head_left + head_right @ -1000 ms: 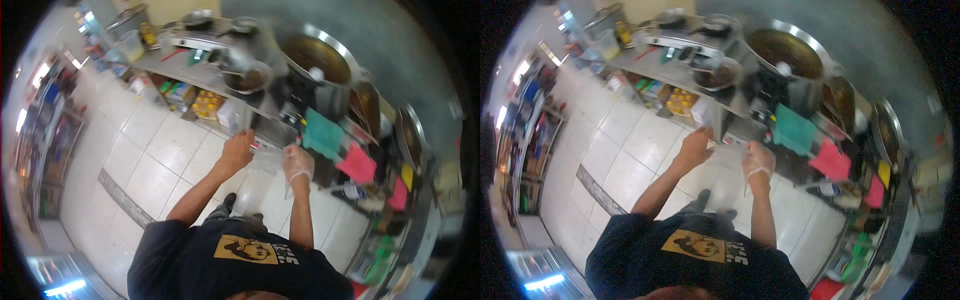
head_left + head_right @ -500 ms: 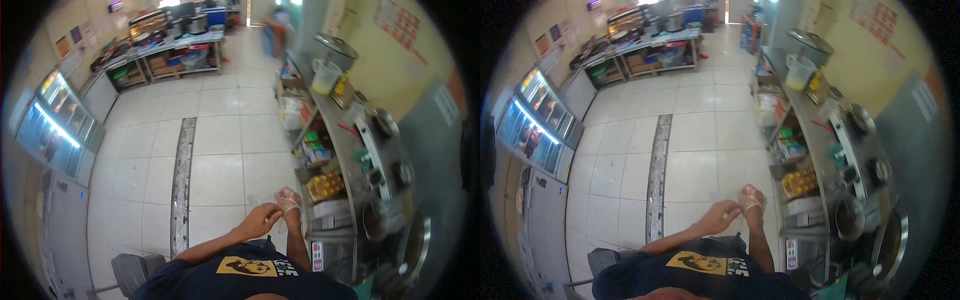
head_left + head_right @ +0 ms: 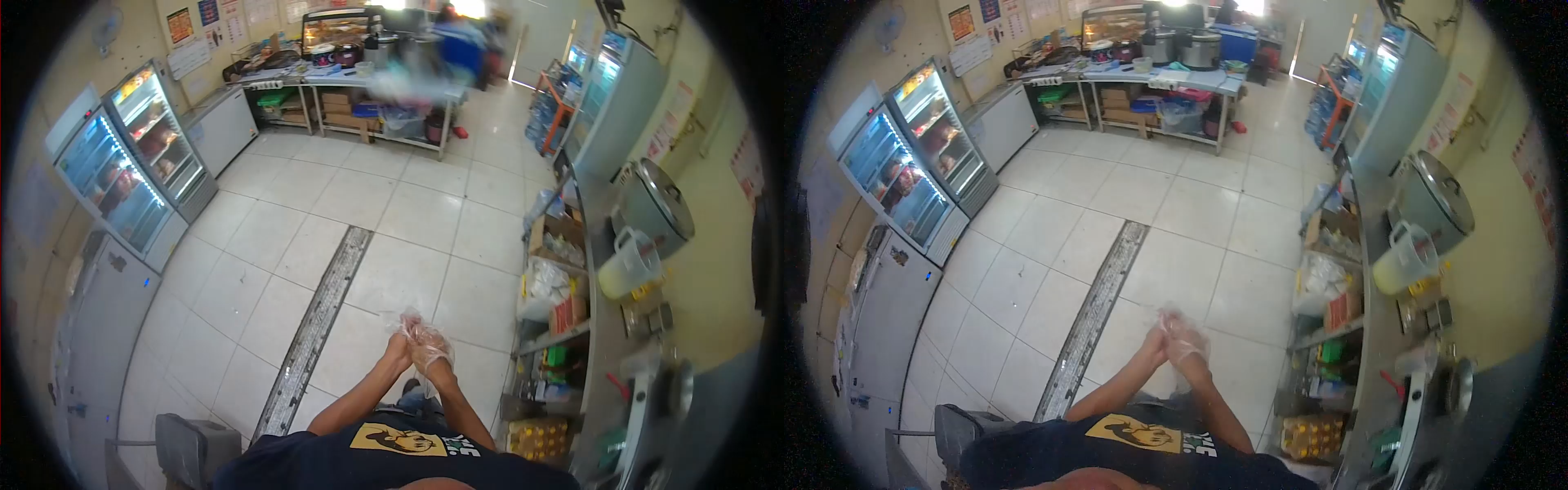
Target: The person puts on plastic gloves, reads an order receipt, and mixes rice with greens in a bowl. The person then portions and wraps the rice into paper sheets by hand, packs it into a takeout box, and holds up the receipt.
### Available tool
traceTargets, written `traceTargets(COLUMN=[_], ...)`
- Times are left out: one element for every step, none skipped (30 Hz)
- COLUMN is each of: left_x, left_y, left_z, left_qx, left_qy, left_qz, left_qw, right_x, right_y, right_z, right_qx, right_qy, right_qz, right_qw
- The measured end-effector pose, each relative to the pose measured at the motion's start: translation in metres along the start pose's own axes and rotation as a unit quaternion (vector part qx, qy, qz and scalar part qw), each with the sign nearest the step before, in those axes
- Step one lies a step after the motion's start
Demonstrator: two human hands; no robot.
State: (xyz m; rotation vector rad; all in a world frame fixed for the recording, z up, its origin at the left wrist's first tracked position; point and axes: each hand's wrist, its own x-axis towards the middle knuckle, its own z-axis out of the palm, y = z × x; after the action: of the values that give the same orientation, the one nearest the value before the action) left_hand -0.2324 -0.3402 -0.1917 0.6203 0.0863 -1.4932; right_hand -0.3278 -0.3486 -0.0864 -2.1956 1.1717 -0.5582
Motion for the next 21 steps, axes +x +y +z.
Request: traceTargets(left_x=[0.017, 0.030, 0.045, 0.065, 0.086, 0.103, 0.119, 0.134, 0.146, 0.161, 0.177, 0.185, 0.197, 0.237, 0.266, 0.292, 0.319, 0.348, 0.375, 0.401, 0.424], left_y=[0.022, 0.046, 0.069, 0.087, 0.106, 0.126, 0.145, 0.164, 0.185, 0.207, 0.226, 0.252, 0.274, 0.292, 0.310, 0.326, 0.343, 0.357, 0.366, 0.375, 0.385], left_z=[0.014, 0.026, 0.034, 0.035, 0.033, 0.036, 0.037, 0.035, 0.033, 0.032, 0.033, 0.055, 0.069, 0.057, 0.061, 0.068, 0.078, 0.084, 0.084, 0.084, 0.089], left_qx=[-0.002, 0.030, 0.060, 0.052, 0.083, 0.115, 0.108, 0.053, 0.002, 0.014, 0.019, -0.011, -0.040, 0.017, 0.020, 0.042, 0.065, 0.050, 0.051, 0.030, 0.010], left_qy=[0.003, 0.026, 0.051, 0.058, 0.107, 0.156, 0.162, 0.093, 0.020, -0.032, -0.030, -0.006, 0.017, 0.079, 0.075, 0.112, 0.146, 0.164, 0.163, 0.109, 0.055], left_qz=[0.010, 0.014, 0.017, 0.028, 0.087, 0.144, 0.150, 0.187, 0.219, 0.185, 0.171, 0.157, 0.142, 0.165, 0.155, 0.155, 0.160, 0.131, 0.125, 0.136, 0.147], left_qw=[1.000, 0.999, 0.997, 0.997, 0.987, 0.971, 0.969, 0.977, 0.976, 0.982, 0.985, 0.988, 0.989, 0.983, 0.985, 0.981, 0.974, 0.976, 0.977, 0.984, 0.988], right_x=[0.033, 0.063, 0.093, 0.122, 0.150, 0.180, 0.208, 0.234, 0.264, 0.294, 0.321, 0.350, 0.375, 0.397, 0.425, 0.449, 0.476, 0.503, 0.525, 0.547, 0.566], right_y=[-0.001, 0.000, 0.001, 0.001, 0.000, -0.005, -0.009, -0.012, -0.027, -0.037, -0.038, -0.037, -0.047, -0.056, -0.057, -0.058, -0.059, -0.061, -0.062, -0.061, -0.055], right_z=[-0.004, -0.004, 0.001, 0.008, 0.017, 0.023, 0.030, 0.037, 0.033, 0.035, 0.048, 0.065, 0.070, 0.070, 0.074, 0.080, 0.083, 0.077, 0.067, 0.060, 0.059], right_qx=[-0.013, -0.013, -0.035, -0.057, -0.056, -0.060, -0.065, -0.063, -0.065, -0.066, -0.063, -0.087, -0.111, -0.134, -0.137, -0.151, -0.167, -0.169, -0.175, -0.178, -0.179], right_qy=[-0.037, -0.043, -0.069, -0.098, -0.109, -0.119, -0.128, -0.137, -0.130, -0.118, -0.115, -0.136, -0.157, -0.162, -0.158, -0.150, -0.140, -0.137, -0.145, -0.152, -0.150], right_qz=[-0.001, -0.011, -0.040, -0.070, -0.081, -0.080, -0.076, -0.078, -0.119, -0.153, -0.138, -0.141, -0.143, -0.147, -0.137, -0.119, -0.105, -0.101, -0.097, -0.095, -0.092], right_qw=[0.999, 0.999, 0.996, 0.991, 0.989, 0.988, 0.987, 0.985, 0.982, 0.979, 0.982, 0.977, 0.971, 0.966, 0.968, 0.970, 0.970, 0.971, 0.969, 0.967, 0.968])
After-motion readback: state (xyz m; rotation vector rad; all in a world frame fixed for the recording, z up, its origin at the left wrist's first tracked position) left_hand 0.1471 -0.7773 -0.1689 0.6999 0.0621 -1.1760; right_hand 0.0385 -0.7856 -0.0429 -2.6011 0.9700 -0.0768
